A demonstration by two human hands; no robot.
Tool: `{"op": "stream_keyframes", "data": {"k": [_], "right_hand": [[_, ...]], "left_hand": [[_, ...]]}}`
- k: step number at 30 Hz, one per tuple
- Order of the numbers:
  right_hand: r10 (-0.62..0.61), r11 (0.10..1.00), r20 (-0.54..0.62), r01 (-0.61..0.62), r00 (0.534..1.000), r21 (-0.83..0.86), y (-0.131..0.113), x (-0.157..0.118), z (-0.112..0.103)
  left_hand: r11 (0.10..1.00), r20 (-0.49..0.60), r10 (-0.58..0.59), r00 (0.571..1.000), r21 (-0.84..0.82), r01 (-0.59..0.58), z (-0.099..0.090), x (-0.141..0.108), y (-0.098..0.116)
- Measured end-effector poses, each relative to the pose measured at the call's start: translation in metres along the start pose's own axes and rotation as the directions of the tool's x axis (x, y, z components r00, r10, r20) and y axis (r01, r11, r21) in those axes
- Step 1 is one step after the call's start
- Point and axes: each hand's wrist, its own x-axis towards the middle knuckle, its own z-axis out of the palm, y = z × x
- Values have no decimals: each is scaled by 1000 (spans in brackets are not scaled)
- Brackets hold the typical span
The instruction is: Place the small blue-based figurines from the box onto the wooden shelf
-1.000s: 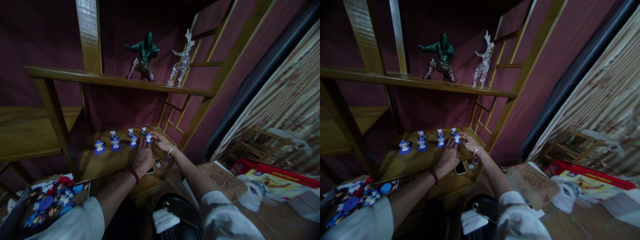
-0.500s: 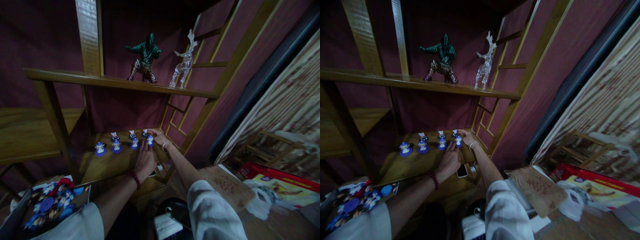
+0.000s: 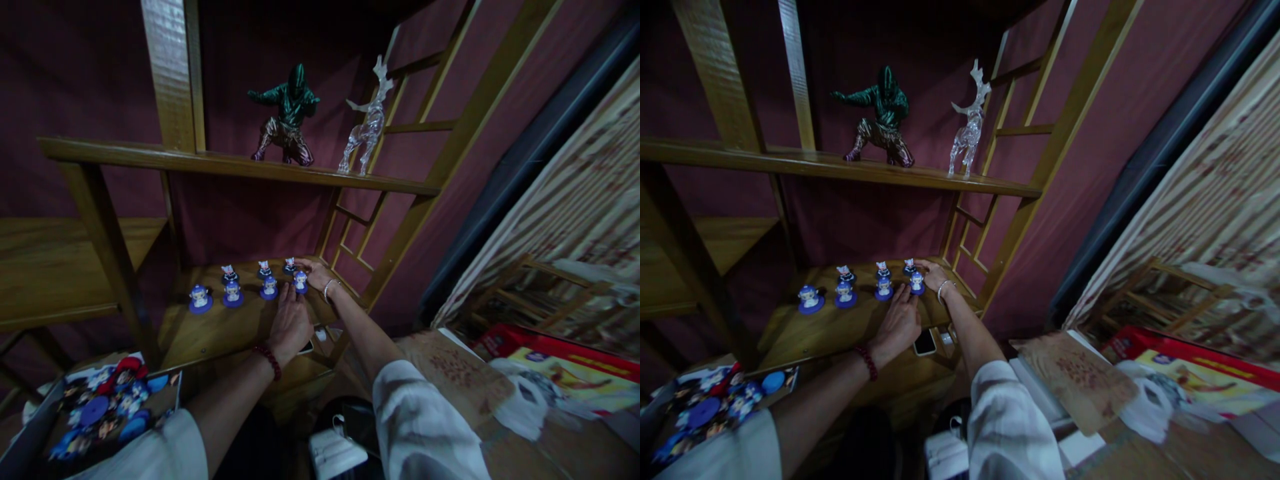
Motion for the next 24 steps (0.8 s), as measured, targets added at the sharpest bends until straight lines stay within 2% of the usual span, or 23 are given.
{"op": "stream_keyframes", "data": {"k": [3,7,11,15,19,24], "right_hand": [[101,987,-13,-99,995,127,-1,-6,-4],[156,973,-26,-149,987,176,-5,-24,-13],[135,984,52,-141,989,113,-18,-46,-19],[75,997,123,-76,990,8,-30,-63,-20],[46,999,135,-43,990,-26,-31,-67,-16],[29,1000,135,-28,990,-8,-30,-65,-14]], "left_hand": [[1000,-6,2,1000,-13,-2,-1,-1,0],[1000,3,-5,1000,11,5,-3,-2,1],[1000,12,12,1000,-4,-12,-5,-2,1],[999,8,28,1000,18,-28,-5,-2,2],[992,15,64,998,107,-66,-4,-1,2],[988,22,100,995,115,-102,-3,1,1]]}}
